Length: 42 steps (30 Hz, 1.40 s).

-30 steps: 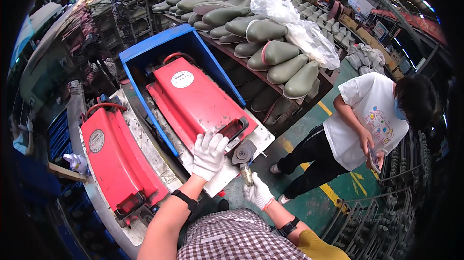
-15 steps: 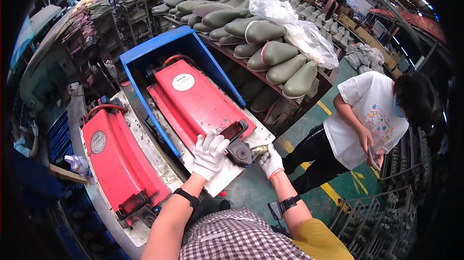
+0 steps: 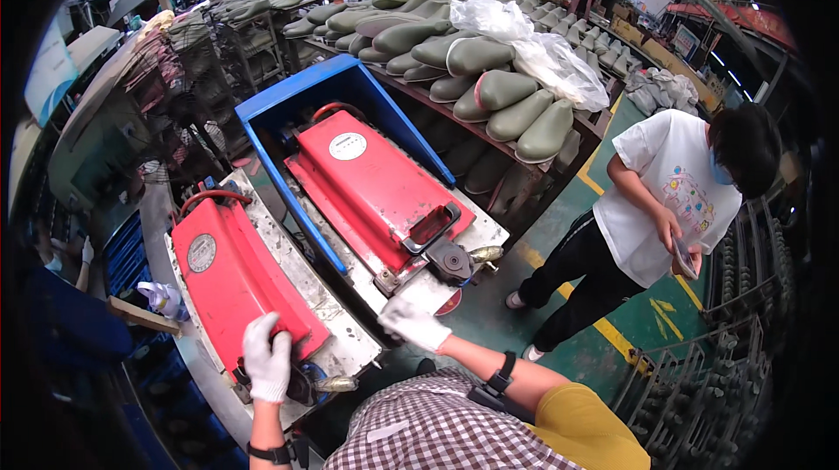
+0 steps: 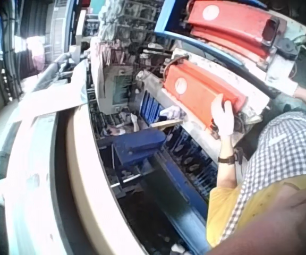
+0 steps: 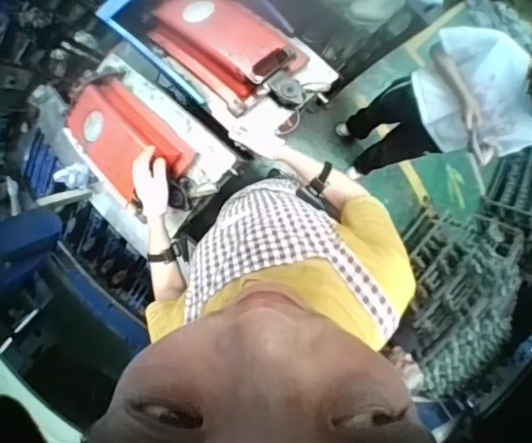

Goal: Pressing outsoles onto shoe uppers using a pneumatic pressing machine in a shoe factory.

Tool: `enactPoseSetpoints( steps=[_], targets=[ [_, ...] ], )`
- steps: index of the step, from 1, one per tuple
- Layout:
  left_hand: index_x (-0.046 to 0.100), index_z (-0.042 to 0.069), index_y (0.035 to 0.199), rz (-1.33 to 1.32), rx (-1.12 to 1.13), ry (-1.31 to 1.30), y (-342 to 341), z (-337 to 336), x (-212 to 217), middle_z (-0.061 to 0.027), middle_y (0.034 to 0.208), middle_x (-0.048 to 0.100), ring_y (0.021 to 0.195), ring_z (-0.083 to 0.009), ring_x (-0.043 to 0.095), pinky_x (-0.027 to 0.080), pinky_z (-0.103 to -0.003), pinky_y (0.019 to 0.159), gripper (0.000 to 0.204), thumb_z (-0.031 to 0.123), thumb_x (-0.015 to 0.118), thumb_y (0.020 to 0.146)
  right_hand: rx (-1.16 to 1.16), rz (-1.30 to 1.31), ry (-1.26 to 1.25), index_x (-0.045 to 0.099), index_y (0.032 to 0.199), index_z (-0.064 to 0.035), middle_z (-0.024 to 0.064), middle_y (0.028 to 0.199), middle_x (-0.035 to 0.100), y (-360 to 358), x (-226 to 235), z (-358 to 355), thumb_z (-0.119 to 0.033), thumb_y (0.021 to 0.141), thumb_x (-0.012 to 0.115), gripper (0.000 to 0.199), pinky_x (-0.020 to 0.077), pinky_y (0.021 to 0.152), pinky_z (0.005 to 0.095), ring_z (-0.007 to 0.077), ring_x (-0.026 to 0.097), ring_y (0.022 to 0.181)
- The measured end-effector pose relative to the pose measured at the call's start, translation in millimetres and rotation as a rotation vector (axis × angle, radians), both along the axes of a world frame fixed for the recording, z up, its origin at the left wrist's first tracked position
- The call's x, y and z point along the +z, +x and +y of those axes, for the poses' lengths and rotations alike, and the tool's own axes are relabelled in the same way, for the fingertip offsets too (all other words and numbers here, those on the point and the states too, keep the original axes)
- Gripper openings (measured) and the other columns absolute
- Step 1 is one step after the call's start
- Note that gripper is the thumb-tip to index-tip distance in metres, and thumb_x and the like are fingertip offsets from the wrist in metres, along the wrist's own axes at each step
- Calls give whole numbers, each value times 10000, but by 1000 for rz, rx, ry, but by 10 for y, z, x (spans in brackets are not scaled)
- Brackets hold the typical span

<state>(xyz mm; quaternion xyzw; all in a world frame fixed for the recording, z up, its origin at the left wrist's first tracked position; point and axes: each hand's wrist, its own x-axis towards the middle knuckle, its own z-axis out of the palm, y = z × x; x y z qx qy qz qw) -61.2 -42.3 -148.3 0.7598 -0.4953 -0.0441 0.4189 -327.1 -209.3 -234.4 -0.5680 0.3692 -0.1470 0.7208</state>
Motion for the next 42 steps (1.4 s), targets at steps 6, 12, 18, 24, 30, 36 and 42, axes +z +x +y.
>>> enactPoseSetpoints(
  steps=[6,12,18,24,30,36,42],
  targets=[
    [694,59,1037,-357,-14,89,237,637,-154,-149,955,678,948,-356,638,477,-490,892,229,156,721,831,727,275,-375,633,1123,-83,138,995,686,847,276,391,-447,1026,552,386,533,866,384,247,673,963],
    [746,85,993,-221,67,536,113,390,12,-170,833,731,836,-361,715,526,-494,766,363,430,699,891,840,312,-673,670,1120,-49,228,1022,724,1199,88,1043,-460,902,654,466,533,909,484,411,696,989],
    [796,79,953,71,-36,912,332,146,7,-149,865,770,898,-326,750,559,-435,834,604,650,648,826,783,253,-665,667,1104,-36,234,995,723,1166,55,1039,-461,899,663,472,533,883,472,410,699,965],
    [795,80,958,207,-98,910,367,121,8,-100,801,765,828,-267,751,551,-395,809,552,603,658,847,744,274,-645,686,1147,-47,225,1059,722,1135,39,1050,-492,892,681,513,533,913,460,400,695,1006],
    [794,82,941,237,-103,893,368,125,11,-82,772,760,795,-250,748,549,-387,791,523,582,668,854,708,273,-662,682,1226,-33,220,1118,723,1133,-96,1070,-489,900,681,561,535,965,433,389,694,1054],
    [754,37,867,271,-107,842,336,106,56,-83,676,706,658,-203,689,518,-355,668,463,499,729,863,697,270,-646,687,1205,-35,216,1125,721,1120,-66,1056,-489,897,687,548,532,955,437,383,692,1058],
    [752,47,848,279,-122,834,370,126,1,-84,669,703,655,-213,688,516,-368,665,466,512,722,861,700,255,-667,690,1195,-47,205,1089,725,1133,-87,1063,-484,890,697,534,536,929,436,377,698,1035]
  ],
)
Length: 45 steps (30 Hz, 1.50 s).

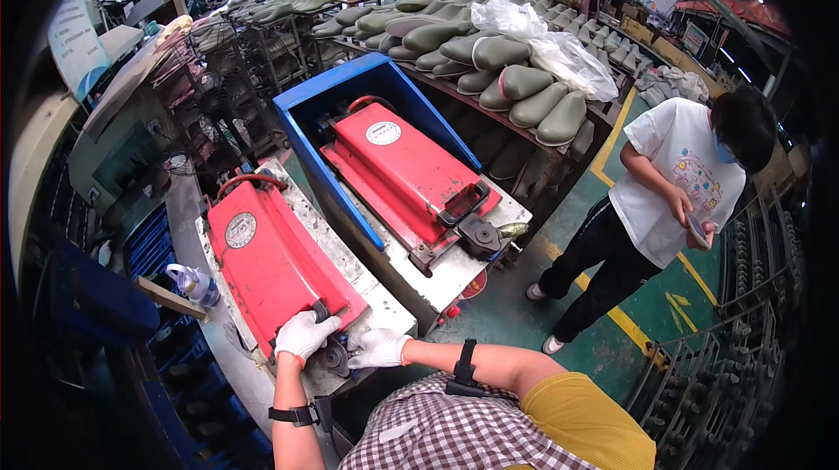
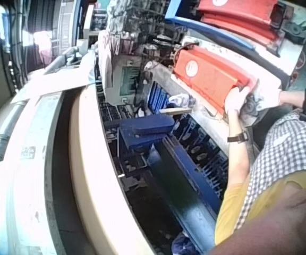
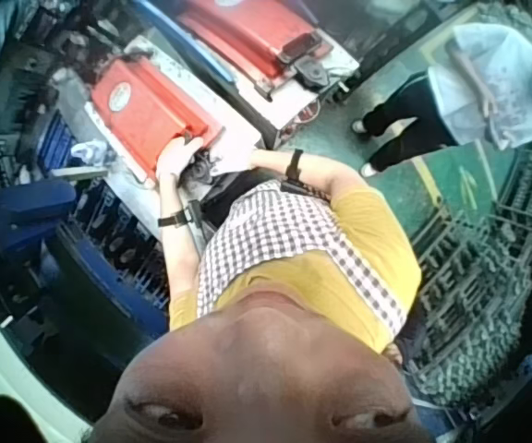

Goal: Pressing outsoles onto shoe uppers using a pneumatic pressing machine in a shoe factory.

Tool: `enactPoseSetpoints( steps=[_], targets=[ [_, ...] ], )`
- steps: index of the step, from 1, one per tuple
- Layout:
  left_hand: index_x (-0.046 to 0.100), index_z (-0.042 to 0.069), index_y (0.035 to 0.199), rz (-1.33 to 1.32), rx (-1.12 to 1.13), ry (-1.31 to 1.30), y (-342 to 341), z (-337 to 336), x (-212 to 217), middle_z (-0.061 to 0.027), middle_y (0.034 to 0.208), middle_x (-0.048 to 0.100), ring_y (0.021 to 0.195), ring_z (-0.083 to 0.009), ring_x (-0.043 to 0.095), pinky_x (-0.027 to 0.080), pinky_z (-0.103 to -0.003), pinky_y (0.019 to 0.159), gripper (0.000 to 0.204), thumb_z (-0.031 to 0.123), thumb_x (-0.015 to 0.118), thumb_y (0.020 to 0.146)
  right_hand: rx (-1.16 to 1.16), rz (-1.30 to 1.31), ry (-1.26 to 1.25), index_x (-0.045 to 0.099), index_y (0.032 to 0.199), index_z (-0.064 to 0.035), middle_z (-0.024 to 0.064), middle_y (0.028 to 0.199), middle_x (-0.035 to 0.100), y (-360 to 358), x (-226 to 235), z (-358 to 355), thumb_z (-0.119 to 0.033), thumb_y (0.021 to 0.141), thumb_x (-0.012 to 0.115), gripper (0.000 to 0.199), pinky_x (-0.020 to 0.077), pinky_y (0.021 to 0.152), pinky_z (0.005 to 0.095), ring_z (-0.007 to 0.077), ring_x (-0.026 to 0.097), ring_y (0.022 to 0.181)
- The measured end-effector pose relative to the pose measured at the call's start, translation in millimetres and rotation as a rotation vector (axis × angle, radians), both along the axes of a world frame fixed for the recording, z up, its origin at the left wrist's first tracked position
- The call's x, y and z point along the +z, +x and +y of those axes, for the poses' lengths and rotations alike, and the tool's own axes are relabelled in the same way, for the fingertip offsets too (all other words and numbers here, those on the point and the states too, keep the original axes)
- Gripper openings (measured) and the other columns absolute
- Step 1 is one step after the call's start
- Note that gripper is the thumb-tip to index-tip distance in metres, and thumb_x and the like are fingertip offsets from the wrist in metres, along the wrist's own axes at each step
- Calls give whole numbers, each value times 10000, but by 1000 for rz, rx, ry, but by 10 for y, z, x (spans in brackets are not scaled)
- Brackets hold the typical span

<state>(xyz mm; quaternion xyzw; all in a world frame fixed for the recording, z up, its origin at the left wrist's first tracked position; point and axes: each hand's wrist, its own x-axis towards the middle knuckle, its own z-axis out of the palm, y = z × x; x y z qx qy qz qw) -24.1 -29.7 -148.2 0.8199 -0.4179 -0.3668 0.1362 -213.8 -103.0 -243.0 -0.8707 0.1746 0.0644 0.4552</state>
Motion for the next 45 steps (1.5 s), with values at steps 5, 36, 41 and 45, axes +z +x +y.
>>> enactPoseSetpoints(
  steps=[5,36,41,45],
  targets=[
    [750,49,839,-35,-8,-10,12,9,-36,-83,664,700,657,-215,690,516,-365,668,467,514,721,861,-16,-2,39,691,1183,-50,202,1079,727,-5,-17,7,-480,889,702,521,539,920,428,365,703,1021],
    [766,38,892,-113,-6,13,-2,52,10,-166,867,739,869,-312,723,532,-417,806,626,651,675,805,-38,67,108,696,1220,-20,234,1096,734,-9,55,-18,-530,908,695,598,530,960,412,365,706,1050],
    [781,33,984,-68,3,68,-9,48,42,-219,1013,755,987,-367,727,537,-445,884,672,666,647,800,-33,77,108,671,1225,2,259,1142,720,-16,79,-20,-525,927,676,606,529,968,410,380,697,1087],
    [780,40,998,-87,-6,72,-6,44,30,-208,1017,759,990,-362,729,538,-442,885,675,671,647,799,-45,85,137,678,1210,6,260,1130,720,-15,93,-24,-519,924,684,599,533,961,409,378,699,1082]
  ],
)
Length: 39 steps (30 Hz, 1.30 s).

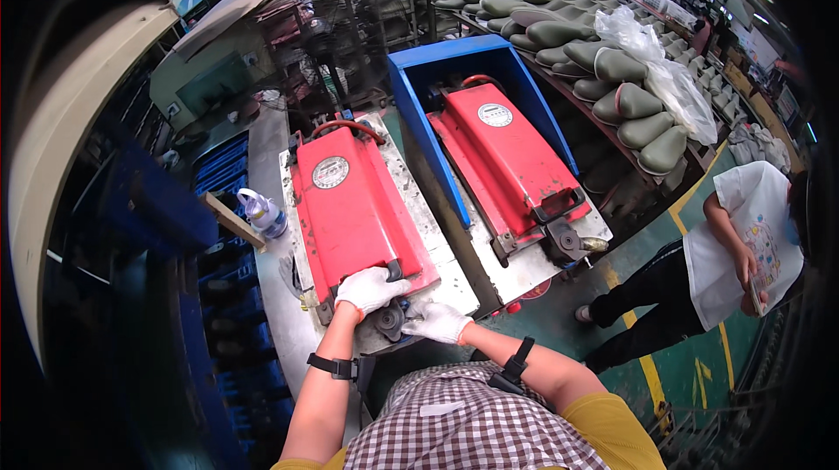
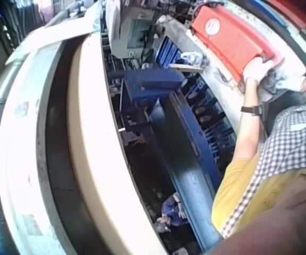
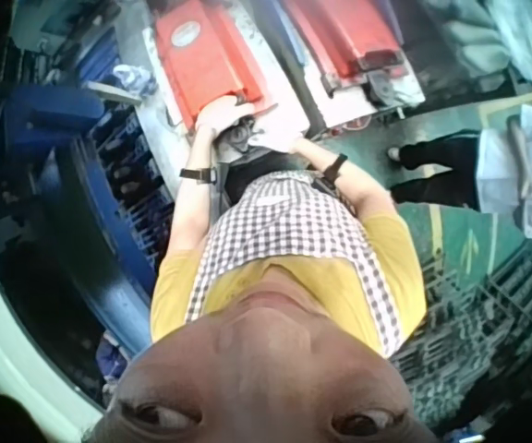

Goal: Pressing outsoles onto shoe uppers using a pneumatic pressing machine in a shoe factory.

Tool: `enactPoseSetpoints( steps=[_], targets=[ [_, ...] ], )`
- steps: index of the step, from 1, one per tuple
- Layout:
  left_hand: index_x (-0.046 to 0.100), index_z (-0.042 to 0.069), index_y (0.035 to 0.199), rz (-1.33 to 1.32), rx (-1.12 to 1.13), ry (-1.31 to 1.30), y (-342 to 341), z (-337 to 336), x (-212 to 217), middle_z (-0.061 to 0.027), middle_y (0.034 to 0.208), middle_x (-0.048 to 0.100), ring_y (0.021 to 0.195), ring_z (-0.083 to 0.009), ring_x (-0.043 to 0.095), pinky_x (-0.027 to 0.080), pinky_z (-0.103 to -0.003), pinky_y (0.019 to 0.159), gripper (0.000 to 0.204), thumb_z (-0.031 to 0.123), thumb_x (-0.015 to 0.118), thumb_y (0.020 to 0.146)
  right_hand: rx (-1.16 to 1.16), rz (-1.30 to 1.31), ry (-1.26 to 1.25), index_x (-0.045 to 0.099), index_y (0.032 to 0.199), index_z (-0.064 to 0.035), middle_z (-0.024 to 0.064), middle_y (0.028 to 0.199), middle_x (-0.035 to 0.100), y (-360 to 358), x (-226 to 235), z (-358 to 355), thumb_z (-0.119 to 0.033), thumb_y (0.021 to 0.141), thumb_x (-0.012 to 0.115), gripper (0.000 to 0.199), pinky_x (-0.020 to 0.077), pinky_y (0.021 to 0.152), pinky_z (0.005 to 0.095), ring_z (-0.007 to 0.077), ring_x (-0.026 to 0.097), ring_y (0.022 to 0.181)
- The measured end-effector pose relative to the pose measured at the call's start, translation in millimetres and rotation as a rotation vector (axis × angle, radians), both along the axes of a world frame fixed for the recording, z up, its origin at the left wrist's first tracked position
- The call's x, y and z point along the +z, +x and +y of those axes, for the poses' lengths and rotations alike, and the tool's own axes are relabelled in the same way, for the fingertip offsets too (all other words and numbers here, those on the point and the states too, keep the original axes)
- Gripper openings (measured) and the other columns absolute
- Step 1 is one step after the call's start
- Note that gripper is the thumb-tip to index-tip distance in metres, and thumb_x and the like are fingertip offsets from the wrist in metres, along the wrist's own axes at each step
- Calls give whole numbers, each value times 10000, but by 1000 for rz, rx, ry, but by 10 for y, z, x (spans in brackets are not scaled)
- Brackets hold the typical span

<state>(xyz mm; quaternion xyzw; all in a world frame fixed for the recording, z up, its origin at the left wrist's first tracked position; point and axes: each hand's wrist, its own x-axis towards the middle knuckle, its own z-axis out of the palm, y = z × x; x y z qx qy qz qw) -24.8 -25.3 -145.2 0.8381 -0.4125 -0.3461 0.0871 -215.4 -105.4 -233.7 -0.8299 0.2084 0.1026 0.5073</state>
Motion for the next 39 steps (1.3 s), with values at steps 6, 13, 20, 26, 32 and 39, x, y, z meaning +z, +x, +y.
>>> enactPoseSetpoints(
  steps=[6,13,20,26,32,39],
  targets=[
    [770,70,889,-37,20,-95,10,-1,-67,-74,760,738,752,-236,721,530,-382,729,574,634,693,819,-22,-51,-8,677,1216,-10,170,989,742,38,-232,6,-443,928,728,522,567,828,367,273,722,897],
    [773,56,958,-44,-12,-71,2,-20,4,-149,891,756,891,-318,725,529,-424,821,631,660,670,809,-69,254,356,667,1165,-64,42,765,624,99,-60,-35,-568,1003,595,534,513,595,317,158,600,636],
    [777,67,989,-69,-7,-63,-32,48,20,-168,962,765,947,-341,729,535,-431,851,656,688,665,810,-222,291,682,606,1082,-87,-5,684,534,-28,-12,211,-573,1008,611,492,416,462,283,91,493,533],
    [781,93,1010,-93,0,-75,-30,66,-35,-174,1024,765,982,-341,732,546,-438,856,620,674,681,816,-116,326,807,548,1080,-78,1,717,509,-124,-102,318,-633,984,604,566,449,507,311,135,487,521],
    [763,91,1074,-69,-61,6,-13,-34,132,-188,1120,749,1068,-358,712,538,-471,931,655,687,612,846,251,435,483,571,890,-119,-10,685,507,-80,166,206,-700,994,502,595,380,513,294,97,469,567],
    [742,40,991,-127,-61,-55,33,18,-70,-204,1067,744,1031,-366,710,525,-463,904,730,743,619,840,273,509,870,566,908,-189,-6,697,576,36,-74,440,-778,969,474,599,340,458,272,97,444,505]
  ],
)
